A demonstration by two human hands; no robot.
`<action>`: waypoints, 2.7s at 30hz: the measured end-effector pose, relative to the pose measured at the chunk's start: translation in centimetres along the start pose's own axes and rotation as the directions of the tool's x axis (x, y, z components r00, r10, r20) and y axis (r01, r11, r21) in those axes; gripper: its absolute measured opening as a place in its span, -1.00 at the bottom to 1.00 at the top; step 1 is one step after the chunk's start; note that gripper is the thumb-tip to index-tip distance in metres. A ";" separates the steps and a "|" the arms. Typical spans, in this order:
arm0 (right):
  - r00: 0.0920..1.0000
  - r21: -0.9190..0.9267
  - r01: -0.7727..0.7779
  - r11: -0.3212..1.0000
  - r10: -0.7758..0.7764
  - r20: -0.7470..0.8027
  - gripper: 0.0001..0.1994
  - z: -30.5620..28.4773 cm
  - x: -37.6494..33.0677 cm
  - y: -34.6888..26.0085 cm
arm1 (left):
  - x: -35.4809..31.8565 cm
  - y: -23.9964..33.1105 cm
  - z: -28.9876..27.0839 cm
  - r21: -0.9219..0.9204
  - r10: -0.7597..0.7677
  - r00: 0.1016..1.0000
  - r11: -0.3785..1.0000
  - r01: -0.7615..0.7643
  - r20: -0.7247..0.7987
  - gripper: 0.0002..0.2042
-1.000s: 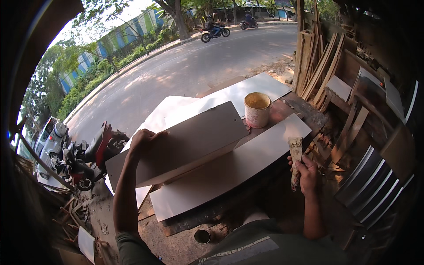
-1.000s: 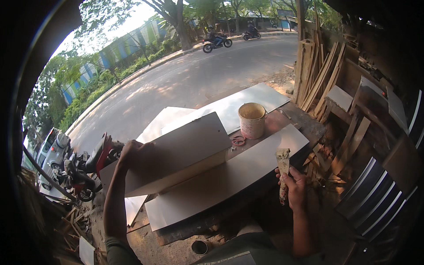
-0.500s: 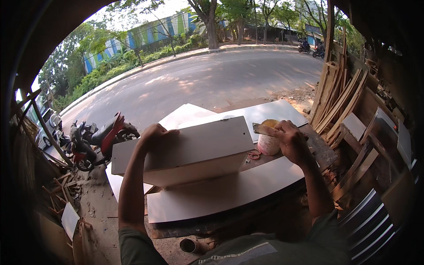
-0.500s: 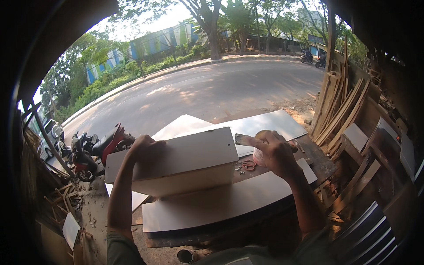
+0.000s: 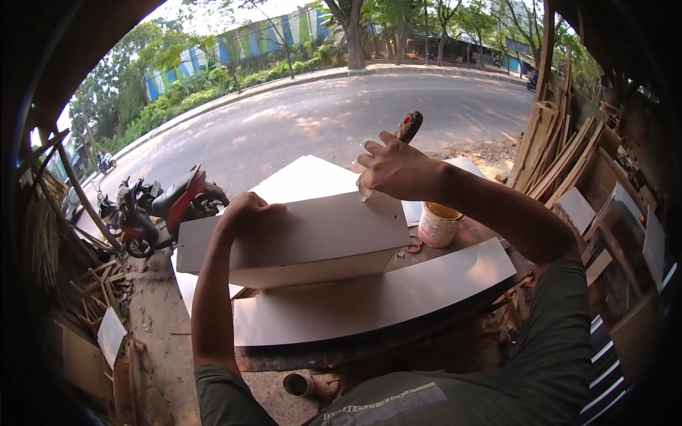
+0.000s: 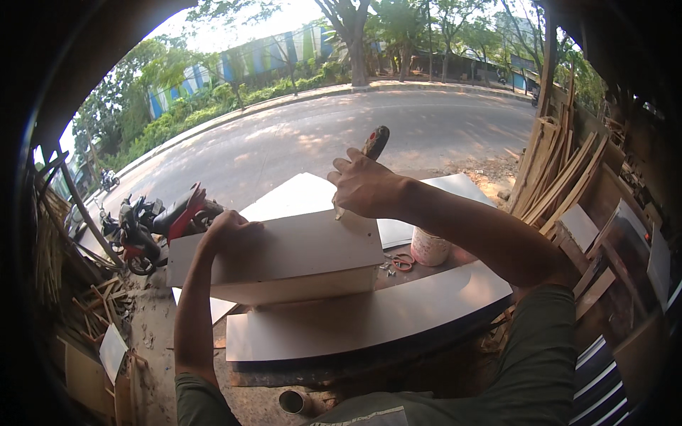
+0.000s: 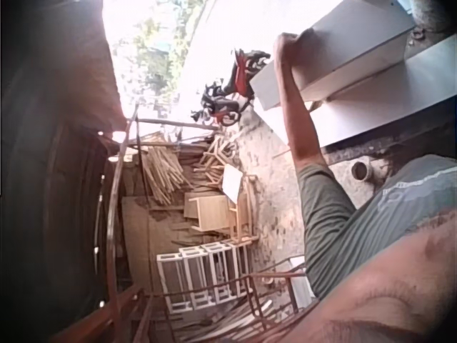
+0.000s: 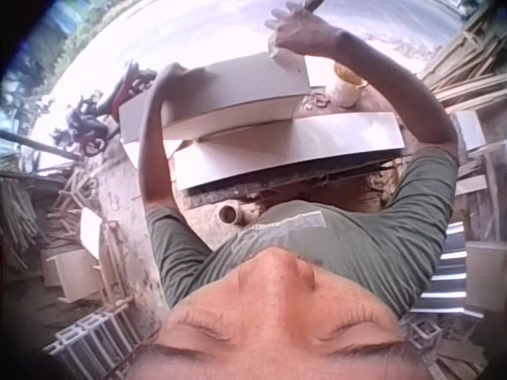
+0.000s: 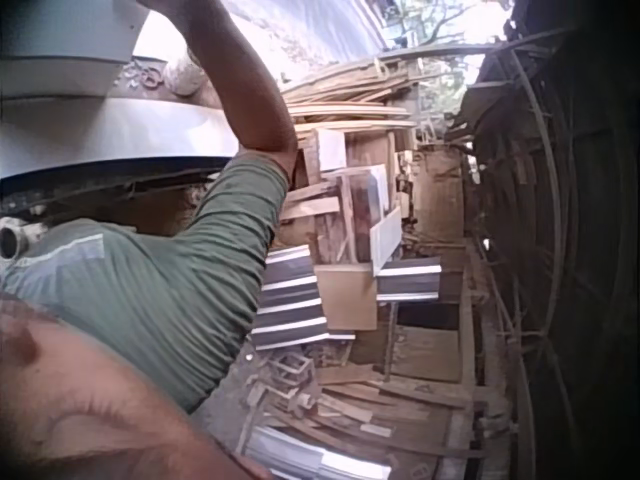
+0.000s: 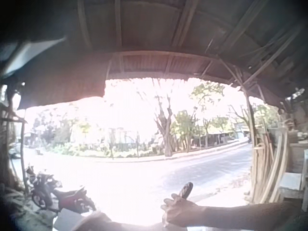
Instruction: The person applies adhesive to the edges and back of a wooden drawer using a brush.
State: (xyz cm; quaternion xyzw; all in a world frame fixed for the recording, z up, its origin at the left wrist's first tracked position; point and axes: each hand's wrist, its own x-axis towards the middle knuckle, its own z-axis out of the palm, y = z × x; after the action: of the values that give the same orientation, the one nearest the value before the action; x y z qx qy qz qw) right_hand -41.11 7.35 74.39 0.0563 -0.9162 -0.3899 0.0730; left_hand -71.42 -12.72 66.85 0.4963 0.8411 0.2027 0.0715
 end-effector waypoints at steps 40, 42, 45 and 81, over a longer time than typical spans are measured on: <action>0.674 0.944 0.064 -0.324 0.711 0.199 -0.74 12.8 -13.0 -5.1 | 5.8 -1.5 -0.3 -0.036 -0.063 0.998 0.997 0.063 0.002 -0.37; 0.767 0.791 0.077 -0.607 0.543 0.342 -0.73 11.0 -10.9 -4.8 | 5.3 -1.5 -0.4 -0.034 -0.059 0.998 0.998 0.059 -0.009 -0.36; 0.907 0.702 -0.098 -0.705 0.227 0.355 -0.70 14.0 -9.3 -4.3 | 5.5 -1.2 -0.8 -0.064 -0.039 0.999 0.997 0.039 -0.004 -0.35; 0.722 0.807 -0.566 -0.169 0.371 0.584 -0.51 -1.7 -7.4 -2.8 | 2.7 -0.5 -2.1 -0.043 0.040 0.995 0.998 -0.044 -0.095 -0.40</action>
State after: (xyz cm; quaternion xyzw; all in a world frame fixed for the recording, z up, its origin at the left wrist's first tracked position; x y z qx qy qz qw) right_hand -33.41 5.38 72.91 -0.2785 -0.8744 0.3880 0.0851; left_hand -73.84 -11.12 68.75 0.5020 0.8282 0.2461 0.0387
